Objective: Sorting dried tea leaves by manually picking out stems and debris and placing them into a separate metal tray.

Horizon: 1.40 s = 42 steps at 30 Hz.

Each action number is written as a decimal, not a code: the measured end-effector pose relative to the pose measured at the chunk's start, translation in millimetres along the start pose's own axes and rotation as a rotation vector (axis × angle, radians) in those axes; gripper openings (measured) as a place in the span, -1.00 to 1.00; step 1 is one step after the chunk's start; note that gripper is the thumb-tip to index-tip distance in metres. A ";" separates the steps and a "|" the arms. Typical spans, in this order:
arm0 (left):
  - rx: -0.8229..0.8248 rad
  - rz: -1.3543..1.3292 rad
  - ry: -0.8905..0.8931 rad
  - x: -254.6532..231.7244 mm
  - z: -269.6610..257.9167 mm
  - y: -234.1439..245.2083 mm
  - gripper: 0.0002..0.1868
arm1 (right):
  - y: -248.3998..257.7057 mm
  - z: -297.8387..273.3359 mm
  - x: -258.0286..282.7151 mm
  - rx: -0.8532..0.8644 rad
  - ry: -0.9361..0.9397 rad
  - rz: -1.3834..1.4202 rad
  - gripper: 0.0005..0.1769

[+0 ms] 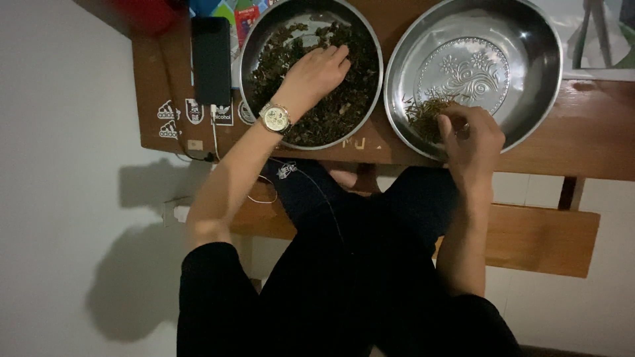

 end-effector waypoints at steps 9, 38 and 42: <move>0.062 -0.059 0.021 3.4 4.5 1.0 -0.62 | -0.6 -0.2 3.2 0.020 0.025 0.007 -0.96; -0.407 -0.936 0.424 -8.4 -56.8 98.5 -0.89 | -14.3 4.6 35.5 0.082 0.094 0.011 -0.88; -0.459 -0.927 0.396 -15.4 -58.9 106.9 -0.86 | -14.4 4.4 45.0 0.081 0.125 0.049 -0.92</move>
Point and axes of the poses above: each hand's wrist, its own z-axis towards the middle knuckle, its own y-axis out of the back of the hand, x = y × z, the point moved 4 cm from there along z, towards the middle knuckle, and after that the axes turned 5 degrees about -y, right-handed, at the moved point
